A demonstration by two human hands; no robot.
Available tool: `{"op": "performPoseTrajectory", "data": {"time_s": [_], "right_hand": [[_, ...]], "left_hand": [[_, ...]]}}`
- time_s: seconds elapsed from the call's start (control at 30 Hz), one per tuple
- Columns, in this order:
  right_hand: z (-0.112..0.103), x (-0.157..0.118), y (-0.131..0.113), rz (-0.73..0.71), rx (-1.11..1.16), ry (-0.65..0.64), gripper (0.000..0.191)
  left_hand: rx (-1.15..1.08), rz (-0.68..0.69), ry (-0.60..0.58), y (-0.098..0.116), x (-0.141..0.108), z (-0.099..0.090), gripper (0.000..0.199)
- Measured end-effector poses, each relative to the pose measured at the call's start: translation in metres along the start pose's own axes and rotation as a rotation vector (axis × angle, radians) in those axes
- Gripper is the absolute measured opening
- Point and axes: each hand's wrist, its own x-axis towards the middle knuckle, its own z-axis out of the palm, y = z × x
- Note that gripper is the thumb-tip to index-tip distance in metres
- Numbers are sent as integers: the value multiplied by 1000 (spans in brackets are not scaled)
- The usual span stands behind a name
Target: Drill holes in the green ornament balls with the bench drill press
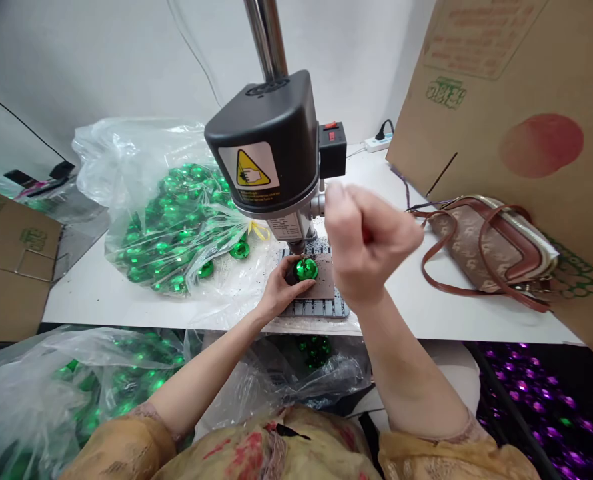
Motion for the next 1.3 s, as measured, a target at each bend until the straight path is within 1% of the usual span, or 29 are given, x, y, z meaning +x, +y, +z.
{"op": "performPoseTrajectory", "data": {"time_s": [0.03,0.07,0.13,0.17,0.2,0.23,0.33,0.4,0.47,0.5,0.57,0.67,0.7,0.73,0.77,0.8,0.83,0.87,0.9,0.93,0.97,1.0,1.03,1.07,1.1,1.13,1.2,1.27,1.3], "right_hand": [[5,9,-6,53,56,65,47],[9,18,-10,95,82,38,45],[17,30,-13,133,119,31,44],[19,34,-13,138,131,30,44],[20,36,-12,134,140,46,44],[21,36,-11,130,146,55,44],[20,34,-9,121,132,59,43],[19,32,-9,103,127,56,43],[20,31,-9,86,123,63,42],[20,31,-9,81,122,64,42],[21,31,-9,81,114,72,42],[20,32,-7,78,107,84,42],[19,32,-7,77,106,82,42],[18,32,-7,74,103,80,42],[18,32,-7,71,100,78,42],[18,32,-8,71,96,76,42],[17,32,-8,75,92,72,42],[18,31,-9,76,91,72,42],[18,31,-9,74,92,73,42],[19,31,-10,73,94,72,42],[19,31,-10,74,96,76,42],[20,30,-10,74,95,81,42],[21,30,-10,73,92,87,42],[21,30,-10,74,88,92,42],[21,30,-10,71,87,96,43],[21,30,-10,66,89,98,43],[21,30,-9,66,94,92,43],[21,30,-8,58,107,92,43],[22,30,-8,55,116,94,42]], "left_hand": [[21,8,32,5,-2,0,56],[62,23,71,10,-6,0,54],[207,74,153,21,-19,-2,50],[299,108,173,26,-29,-3,48],[395,148,162,30,-41,-5,47],[484,201,110,32,-55,-7,47],[750,431,-185,30,-93,-12,48],[924,551,-314,23,-109,-16,54],[1011,599,-371,19,-114,-22,59],[1014,612,-402,18,-113,-26,60],[1008,651,-504,20,-109,-34,58],[1070,755,-668,26,-105,-44,42],[1083,796,-700,27,-104,-46,37],[1070,836,-707,26,-103,-49,34],[1029,867,-683,25,-101,-51,31],[980,865,-618,22,-96,-55,29],[946,813,-509,19,-88,-60,26],[942,709,-363,16,-77,-65,21],[979,537,-183,14,-63,-72,19],[1058,322,-23,12,-47,-80,21],[1146,121,106,10,-30,-87,23],[1219,-57,198,9,-13,-95,26],[1263,-197,250,8,2,-102,29],[1278,-298,259,7,16,-107,33],[1267,-364,259,6,28,-112,36],[1232,-396,253,5,37,-115,37],[1112,-382,264,2,47,-118,33],[938,-300,299,0,48,-116,30],[818,-248,317,0,47,-114,32]]}}
